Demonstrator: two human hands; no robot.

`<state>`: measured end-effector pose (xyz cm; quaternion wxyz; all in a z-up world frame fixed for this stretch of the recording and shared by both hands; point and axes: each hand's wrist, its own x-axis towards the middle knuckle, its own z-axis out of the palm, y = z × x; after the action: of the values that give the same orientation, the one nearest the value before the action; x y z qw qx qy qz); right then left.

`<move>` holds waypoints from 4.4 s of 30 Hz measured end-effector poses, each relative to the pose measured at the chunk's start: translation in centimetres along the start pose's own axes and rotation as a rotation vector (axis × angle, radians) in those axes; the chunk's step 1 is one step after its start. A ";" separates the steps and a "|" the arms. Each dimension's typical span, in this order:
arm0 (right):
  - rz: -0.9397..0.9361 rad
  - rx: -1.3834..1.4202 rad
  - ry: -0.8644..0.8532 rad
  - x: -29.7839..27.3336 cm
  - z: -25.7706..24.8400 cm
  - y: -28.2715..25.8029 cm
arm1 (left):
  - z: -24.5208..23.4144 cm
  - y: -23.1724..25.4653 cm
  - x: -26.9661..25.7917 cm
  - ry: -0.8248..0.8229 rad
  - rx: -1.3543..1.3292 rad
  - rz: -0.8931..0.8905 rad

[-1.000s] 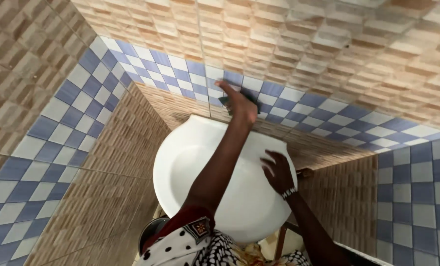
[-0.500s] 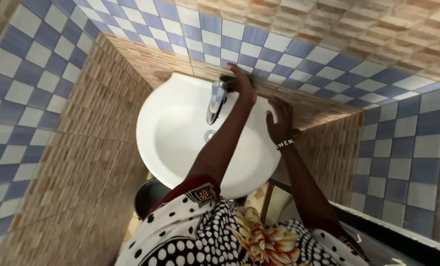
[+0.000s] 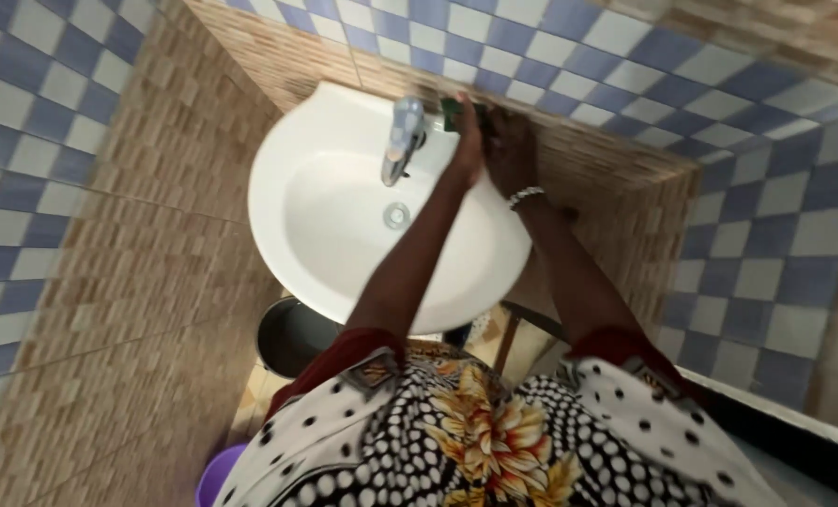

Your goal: The person cleans a bathroom sink and faucet with a sponge and water, then washes their hands, rinses a soap dish and several toothbrushes, and organizes them in a holder.

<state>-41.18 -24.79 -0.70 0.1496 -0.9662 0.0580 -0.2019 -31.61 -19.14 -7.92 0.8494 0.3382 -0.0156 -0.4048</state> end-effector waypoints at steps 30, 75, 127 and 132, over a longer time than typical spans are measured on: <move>-0.094 -0.468 1.009 2.9 -10.9 8.6 | -11.4 8.9 -25.7 0.584 0.176 -0.044; -0.370 0.333 -0.367 -21.5 9.0 -13.9 | -24.6 2.2 -39.2 0.969 0.460 0.646; -0.375 0.252 -0.505 -15.3 20.1 -9.8 | -16.0 6.7 -36.7 1.704 0.930 0.230; -0.527 -0.005 -0.463 -6.7 25.2 -10.3 | -16.2 5.6 -36.9 1.717 0.959 0.272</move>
<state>-36.47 -7.18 -21.98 0.0992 -0.9685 -0.2283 -0.0089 -47.77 18.21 -7.95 0.3853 0.8198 0.4040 0.1276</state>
